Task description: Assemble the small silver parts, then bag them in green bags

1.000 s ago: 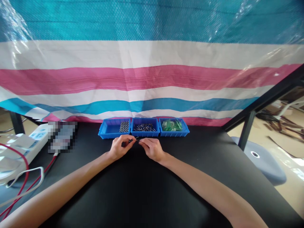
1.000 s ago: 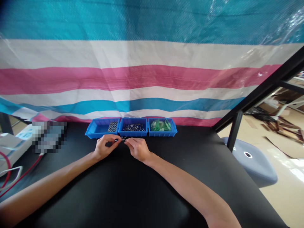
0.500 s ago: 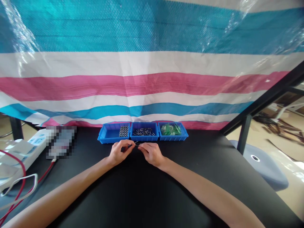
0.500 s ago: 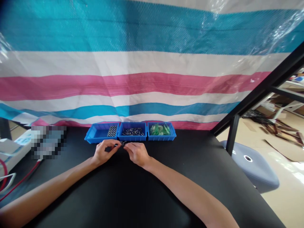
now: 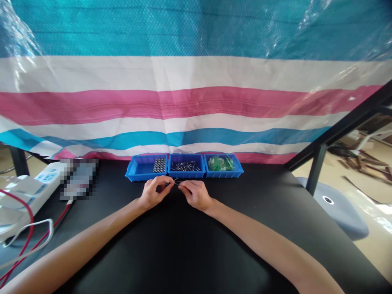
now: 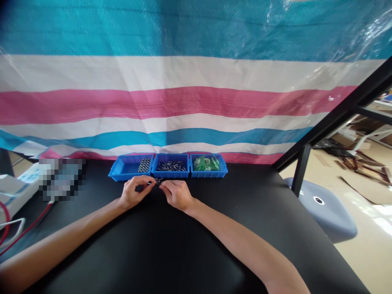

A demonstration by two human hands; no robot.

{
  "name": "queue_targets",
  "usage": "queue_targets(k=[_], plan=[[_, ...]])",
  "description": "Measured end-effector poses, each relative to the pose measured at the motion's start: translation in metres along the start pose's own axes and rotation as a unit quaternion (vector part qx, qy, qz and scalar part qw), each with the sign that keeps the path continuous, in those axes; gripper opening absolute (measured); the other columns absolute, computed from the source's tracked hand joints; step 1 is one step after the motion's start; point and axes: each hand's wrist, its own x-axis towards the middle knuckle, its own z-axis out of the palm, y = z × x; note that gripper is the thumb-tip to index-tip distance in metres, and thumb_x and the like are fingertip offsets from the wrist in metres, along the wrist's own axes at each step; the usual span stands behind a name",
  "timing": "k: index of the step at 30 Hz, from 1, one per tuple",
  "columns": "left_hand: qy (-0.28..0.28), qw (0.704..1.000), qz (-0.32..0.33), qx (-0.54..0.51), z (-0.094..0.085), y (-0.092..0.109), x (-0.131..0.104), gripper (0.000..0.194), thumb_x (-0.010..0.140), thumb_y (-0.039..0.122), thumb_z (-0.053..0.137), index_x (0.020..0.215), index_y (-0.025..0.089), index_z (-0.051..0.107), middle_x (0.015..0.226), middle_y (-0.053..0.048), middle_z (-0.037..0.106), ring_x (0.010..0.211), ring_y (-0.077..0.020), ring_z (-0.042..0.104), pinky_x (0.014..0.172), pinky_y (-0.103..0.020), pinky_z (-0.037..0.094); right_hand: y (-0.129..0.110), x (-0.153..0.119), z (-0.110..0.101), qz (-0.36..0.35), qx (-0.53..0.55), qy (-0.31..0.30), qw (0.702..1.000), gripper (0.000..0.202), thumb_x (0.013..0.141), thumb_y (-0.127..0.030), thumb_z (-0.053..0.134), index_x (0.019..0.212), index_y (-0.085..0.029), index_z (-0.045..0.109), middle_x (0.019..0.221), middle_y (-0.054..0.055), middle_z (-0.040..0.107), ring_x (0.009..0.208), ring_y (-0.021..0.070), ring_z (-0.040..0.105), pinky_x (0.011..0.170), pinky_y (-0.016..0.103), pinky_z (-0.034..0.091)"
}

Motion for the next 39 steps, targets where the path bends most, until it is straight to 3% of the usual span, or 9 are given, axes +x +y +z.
queue_targets(k=[11,18,24,28,32,39], plan=[[-0.036,0.999,0.002,0.022,-0.0032,-0.0002,0.0033,0.016,0.084,0.01,0.059,0.096,0.018,0.052,0.085,-0.002,0.064,0.053,-0.0051,0.054,0.054,-0.018,0.045,0.0,0.0009,0.0001,0.035,-0.003,0.039,0.999,0.02,0.097,-0.029,0.049,0.095,-0.019,0.066,0.081,0.004,0.071,0.069,0.015,0.068,0.066,0.024,0.052],[-0.033,0.999,-0.004,0.03,-0.001,-0.0019,0.0029,0.014,0.085,0.011,0.059,0.095,0.018,0.052,0.089,-0.002,0.064,0.052,-0.0039,0.053,0.053,-0.017,0.044,0.0007,0.0015,-0.0033,0.042,0.028,0.047,0.998,0.024,0.099,-0.021,0.041,0.115,-0.02,0.059,0.103,0.008,0.069,0.092,0.0181,0.068,0.082,0.029,0.054],[-0.034,0.999,-0.006,0.028,-0.0006,-0.0032,0.0017,0.013,0.086,0.013,0.06,0.095,0.018,0.053,0.09,-0.003,0.065,0.058,-0.0061,0.057,0.056,-0.017,0.046,-0.0023,0.0029,-0.007,0.105,0.073,0.068,0.989,0.034,0.099,-0.025,0.041,0.132,-0.019,0.045,0.077,0.002,0.067,0.066,0.0133,0.066,0.07,0.025,0.054],[-0.033,0.999,-0.005,0.027,-0.0005,-0.0025,0.0021,0.013,0.086,0.013,0.06,0.095,0.018,0.052,0.088,-0.003,0.065,0.058,-0.0064,0.057,0.056,-0.018,0.046,-0.0038,0.0046,-0.0083,0.157,0.124,0.08,0.977,0.024,0.098,-0.031,0.042,0.118,-0.02,0.049,0.071,-0.002,0.063,0.051,0.0094,0.059,0.054,0.02,0.05],[-0.033,0.999,-0.004,0.024,-0.0005,-0.0018,0.0025,0.013,0.085,0.012,0.061,0.094,0.018,0.052,0.087,-0.002,0.065,0.055,-0.0055,0.054,0.054,-0.018,0.045,-0.002,0.007,-0.0074,0.199,0.164,0.109,0.96,0.017,0.096,-0.034,0.047,0.101,-0.019,0.054,0.073,0.0,0.065,0.048,0.0089,0.06,0.049,0.019,0.048],[-0.031,0.999,-0.003,0.018,-0.0012,-0.0017,0.0025,0.012,0.086,0.012,0.06,0.093,0.018,0.053,0.087,-0.003,0.065,0.058,-0.0067,0.056,0.054,-0.018,0.045,0.0015,0.0091,-0.0066,0.216,0.173,0.108,0.955,0.023,0.095,-0.033,0.048,0.108,-0.018,0.059,0.089,0.005,0.071,0.052,0.0108,0.065,0.054,0.022,0.053]])
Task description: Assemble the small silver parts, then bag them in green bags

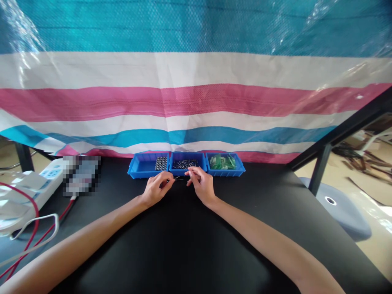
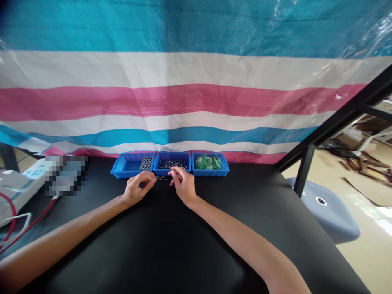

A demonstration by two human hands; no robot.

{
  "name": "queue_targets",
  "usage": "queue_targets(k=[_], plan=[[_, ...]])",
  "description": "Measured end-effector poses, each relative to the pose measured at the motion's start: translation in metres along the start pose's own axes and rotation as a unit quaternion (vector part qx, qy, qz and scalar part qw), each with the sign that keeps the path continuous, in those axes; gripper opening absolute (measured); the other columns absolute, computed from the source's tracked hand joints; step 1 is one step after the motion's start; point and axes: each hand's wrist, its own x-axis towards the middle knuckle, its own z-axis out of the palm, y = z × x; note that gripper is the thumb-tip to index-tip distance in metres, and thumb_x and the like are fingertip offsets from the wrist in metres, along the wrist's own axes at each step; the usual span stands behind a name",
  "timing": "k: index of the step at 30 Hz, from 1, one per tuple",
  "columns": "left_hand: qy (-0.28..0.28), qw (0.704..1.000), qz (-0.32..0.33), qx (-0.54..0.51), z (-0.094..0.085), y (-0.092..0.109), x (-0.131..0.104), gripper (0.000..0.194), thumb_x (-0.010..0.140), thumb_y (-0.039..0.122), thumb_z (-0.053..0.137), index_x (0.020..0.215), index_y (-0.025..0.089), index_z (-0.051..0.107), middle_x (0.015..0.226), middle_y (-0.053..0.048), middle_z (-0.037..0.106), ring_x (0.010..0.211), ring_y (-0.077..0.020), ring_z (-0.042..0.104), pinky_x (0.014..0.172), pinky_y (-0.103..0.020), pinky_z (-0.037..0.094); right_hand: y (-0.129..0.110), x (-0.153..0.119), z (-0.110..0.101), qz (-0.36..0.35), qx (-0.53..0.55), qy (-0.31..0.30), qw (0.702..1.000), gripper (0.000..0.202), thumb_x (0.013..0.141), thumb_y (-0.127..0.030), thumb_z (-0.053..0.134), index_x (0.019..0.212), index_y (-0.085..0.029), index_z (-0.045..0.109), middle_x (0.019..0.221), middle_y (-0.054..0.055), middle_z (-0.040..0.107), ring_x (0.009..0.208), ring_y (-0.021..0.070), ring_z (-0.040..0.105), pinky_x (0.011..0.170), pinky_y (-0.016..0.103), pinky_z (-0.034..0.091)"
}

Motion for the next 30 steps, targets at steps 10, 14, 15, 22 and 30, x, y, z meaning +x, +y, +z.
queue_targets(k=[10,14,15,22,30], plan=[[0.075,0.997,-0.011,-0.014,-0.001,0.0,0.002,0.01,0.084,0.012,0.062,0.086,0.018,0.054,0.081,-0.002,0.065,0.068,-0.0104,0.062,0.06,-0.021,0.049,0.003,-0.004,0.002,-0.155,-0.162,-0.087,0.971,0.027,0.094,-0.019,0.044,0.108,-0.019,0.067,0.092,0.006,0.067,0.079,0.0145,0.066,0.072,0.024,0.053],[0.116,0.992,-0.041,-0.019,-0.002,0.002,0.004,0.01,0.083,0.013,0.063,0.082,0.017,0.053,0.08,-0.003,0.064,0.069,-0.0116,0.063,0.061,-0.022,0.05,0.004,-0.006,0.006,-0.14,-0.295,-0.169,0.93,0.026,0.092,-0.018,0.048,0.109,-0.018,0.068,0.095,0.006,0.067,0.078,0.0154,0.066,0.069,0.024,0.051],[0.118,0.992,-0.046,-0.022,-0.002,0.002,0.005,0.011,0.083,0.014,0.063,0.081,0.017,0.053,0.08,-0.003,0.064,0.069,-0.0116,0.063,0.06,-0.021,0.05,0.004,-0.006,0.007,-0.133,-0.323,-0.182,0.919,0.026,0.092,-0.019,0.049,0.111,-0.018,0.067,0.095,0.006,0.067,0.079,0.0159,0.066,0.068,0.024,0.051],[0.09,0.995,-0.043,-0.026,-0.001,0.0,0.004,0.01,0.083,0.015,0.062,0.082,0.017,0.053,0.077,-0.002,0.063,0.065,-0.0102,0.061,0.057,-0.02,0.048,0.004,-0.006,0.01,-0.111,-0.396,-0.213,0.886,0.027,0.092,-0.022,0.05,0.114,-0.017,0.065,0.097,0.007,0.068,0.079,0.0166,0.065,0.07,0.024,0.049],[0.053,0.998,-0.021,-0.02,0.0,0.0,0.002,0.012,0.084,0.011,0.06,0.086,0.018,0.051,0.081,-0.002,0.063,0.064,-0.0093,0.06,0.057,-0.02,0.047,0.002,-0.005,0.009,-0.109,-0.402,-0.208,0.885,0.017,0.094,-0.019,0.049,0.092,-0.018,0.065,0.086,0.004,0.065,0.071,0.014,0.062,0.061,0.023,0.042]])
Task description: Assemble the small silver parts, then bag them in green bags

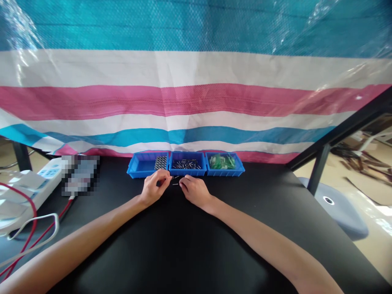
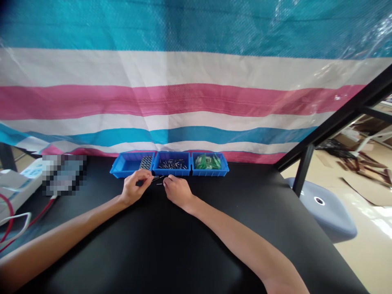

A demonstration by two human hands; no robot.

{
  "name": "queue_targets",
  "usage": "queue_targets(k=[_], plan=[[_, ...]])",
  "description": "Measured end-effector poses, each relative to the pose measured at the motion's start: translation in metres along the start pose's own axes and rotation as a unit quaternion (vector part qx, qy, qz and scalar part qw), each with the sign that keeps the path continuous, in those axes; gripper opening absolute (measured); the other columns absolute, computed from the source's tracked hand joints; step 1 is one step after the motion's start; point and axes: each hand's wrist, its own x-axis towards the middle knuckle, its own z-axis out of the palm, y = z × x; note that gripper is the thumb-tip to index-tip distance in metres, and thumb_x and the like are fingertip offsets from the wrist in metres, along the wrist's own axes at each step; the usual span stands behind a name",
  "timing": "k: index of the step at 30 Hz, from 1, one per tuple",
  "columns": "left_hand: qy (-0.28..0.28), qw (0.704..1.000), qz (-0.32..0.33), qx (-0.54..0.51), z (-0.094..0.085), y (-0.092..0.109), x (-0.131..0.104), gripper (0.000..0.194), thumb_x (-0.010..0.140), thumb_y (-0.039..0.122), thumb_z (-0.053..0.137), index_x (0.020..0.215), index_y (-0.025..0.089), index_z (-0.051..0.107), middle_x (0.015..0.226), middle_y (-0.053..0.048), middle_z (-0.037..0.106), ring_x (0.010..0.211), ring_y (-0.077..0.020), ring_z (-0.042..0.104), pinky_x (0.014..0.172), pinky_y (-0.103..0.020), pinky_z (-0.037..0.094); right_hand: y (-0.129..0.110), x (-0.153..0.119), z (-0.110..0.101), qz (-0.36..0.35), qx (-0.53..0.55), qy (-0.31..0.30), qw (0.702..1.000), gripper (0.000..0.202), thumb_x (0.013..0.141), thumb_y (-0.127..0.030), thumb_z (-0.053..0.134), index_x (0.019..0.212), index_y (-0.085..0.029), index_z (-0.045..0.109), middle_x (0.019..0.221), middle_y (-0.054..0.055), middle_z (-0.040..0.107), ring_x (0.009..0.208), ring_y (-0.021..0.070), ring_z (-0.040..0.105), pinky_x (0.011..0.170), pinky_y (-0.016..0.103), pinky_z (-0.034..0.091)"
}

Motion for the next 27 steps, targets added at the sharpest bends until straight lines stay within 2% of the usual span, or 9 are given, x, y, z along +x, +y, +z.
queue_targets(k=[7,14,19,27], plan=[[-0.002,1.0,-0.006,-0.005,-0.001,0.0,-0.001,0.01,0.085,0.013,0.059,0.088,0.018,0.052,0.082,-0.003,0.064,0.065,-0.0102,0.061,0.059,-0.021,0.049,0.001,0.0,0.005,-0.016,-0.016,-0.002,1.0,0.015,0.094,-0.014,0.047,0.089,-0.018,0.06,0.085,0.004,0.063,0.066,0.0138,0.059,0.057,0.024,0.038],[-0.001,0.999,-0.023,-0.025,-0.003,0.002,-0.001,0.015,0.084,0.014,0.061,0.094,0.019,0.051,0.086,-0.003,0.065,0.06,-0.008,0.058,0.059,-0.021,0.048,-0.001,-0.003,-0.005,0.002,0.063,0.061,0.996,0.014,0.098,-0.018,0.038,0.095,-0.019,0.052,0.088,0.004,0.06,0.065,0.0133,0.056,0.053,0.023,0.034],[-0.016,0.998,-0.026,-0.047,-0.004,0.001,-0.001,0.018,0.083,0.012,0.059,0.097,0.019,0.049,0.087,-0.004,0.064,0.061,-0.0086,0.058,0.059,-0.022,0.049,0.001,-0.005,-0.006,-0.008,0.117,0.107,0.987,0.014,0.098,-0.019,0.036,0.094,-0.019,0.05,0.087,0.004,0.059,0.069,0.0136,0.056,0.056,0.023,0.037],[-0.015,0.999,-0.025,-0.041,-0.004,0.001,-0.001,0.016,0.084,0.013,0.058,0.097,0.018,0.049,0.086,-0.004,0.064,0.065,-0.0096,0.061,0.059,-0.021,0.049,0.001,-0.006,-0.004,-0.043,0.15,0.13,0.979,0.02,0.099,-0.022,0.039,0.102,-0.019,0.059,0.087,0.005,0.064,0.075,0.0137,0.063,0.065,0.022,0.047]])
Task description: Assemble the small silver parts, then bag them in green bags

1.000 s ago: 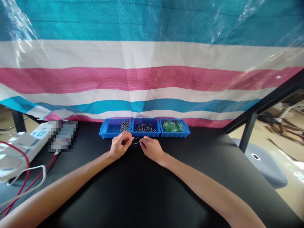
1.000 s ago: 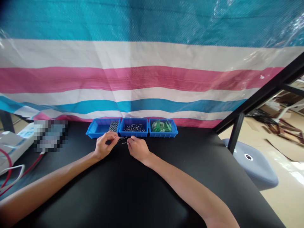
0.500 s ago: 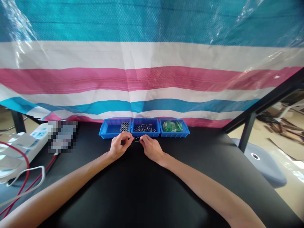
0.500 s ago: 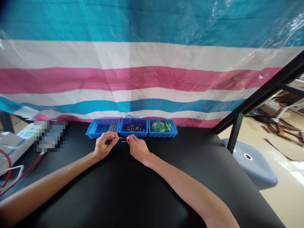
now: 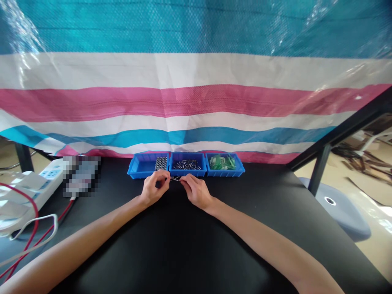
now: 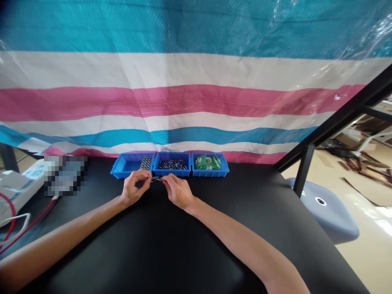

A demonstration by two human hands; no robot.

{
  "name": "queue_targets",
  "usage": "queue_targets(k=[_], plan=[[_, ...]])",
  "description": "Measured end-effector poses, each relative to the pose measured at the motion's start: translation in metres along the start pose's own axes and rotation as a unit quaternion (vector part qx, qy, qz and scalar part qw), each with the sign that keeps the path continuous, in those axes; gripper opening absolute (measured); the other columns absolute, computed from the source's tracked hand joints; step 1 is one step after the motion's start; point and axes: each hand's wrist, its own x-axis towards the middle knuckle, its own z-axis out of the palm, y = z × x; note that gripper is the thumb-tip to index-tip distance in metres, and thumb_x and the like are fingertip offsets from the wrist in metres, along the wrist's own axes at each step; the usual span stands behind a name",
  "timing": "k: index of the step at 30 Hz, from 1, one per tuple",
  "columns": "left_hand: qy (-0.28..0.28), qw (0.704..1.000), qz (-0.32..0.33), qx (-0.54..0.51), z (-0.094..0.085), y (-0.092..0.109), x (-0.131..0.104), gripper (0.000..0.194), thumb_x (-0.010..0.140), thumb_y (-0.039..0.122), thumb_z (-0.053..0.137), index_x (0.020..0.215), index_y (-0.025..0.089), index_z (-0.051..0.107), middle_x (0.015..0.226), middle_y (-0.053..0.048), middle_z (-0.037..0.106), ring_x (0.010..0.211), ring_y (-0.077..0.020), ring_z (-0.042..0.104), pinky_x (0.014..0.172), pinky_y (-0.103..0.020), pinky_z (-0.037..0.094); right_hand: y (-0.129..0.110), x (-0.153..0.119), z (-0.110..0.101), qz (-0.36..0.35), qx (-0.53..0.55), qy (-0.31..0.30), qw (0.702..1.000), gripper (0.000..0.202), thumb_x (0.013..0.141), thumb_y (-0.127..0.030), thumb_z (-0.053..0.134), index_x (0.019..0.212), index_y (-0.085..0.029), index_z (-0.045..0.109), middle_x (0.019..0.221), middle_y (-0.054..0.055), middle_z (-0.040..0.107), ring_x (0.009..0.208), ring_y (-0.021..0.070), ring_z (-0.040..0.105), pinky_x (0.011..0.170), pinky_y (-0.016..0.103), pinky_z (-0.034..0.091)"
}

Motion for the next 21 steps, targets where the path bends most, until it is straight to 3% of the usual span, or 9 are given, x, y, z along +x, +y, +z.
queue_targets(k=[12,21], plan=[[-0.006,1.0,0.011,-0.008,0.0013,-0.0021,-0.0016,0.024,0.079,0.005,0.059,0.096,0.019,0.049,0.085,-0.003,0.063,0.062,-0.0084,0.058,0.057,-0.02,0.046,0.0028,0.0008,0.0031,0.003,-0.045,-0.035,0.998,0.023,0.094,-0.016,0.045,0.107,-0.018,0.064,0.092,0.007,0.065,0.076,0.015,0.064,0.066,0.023,0.05],[-0.033,0.999,0.005,0.01,-0.0002,-0.0021,-0.0016,0.02,0.08,0.007,0.057,0.094,0.019,0.049,0.085,-0.002,0.063,0.061,-0.0088,0.059,0.058,-0.021,0.046,-0.0009,-0.0005,-0.0026,-0.009,0.045,0.025,0.999,0.022,0.097,-0.018,0.043,0.109,-0.02,0.062,0.093,0.006,0.066,0.084,0.0151,0.066,0.076,0.024,0.053]])
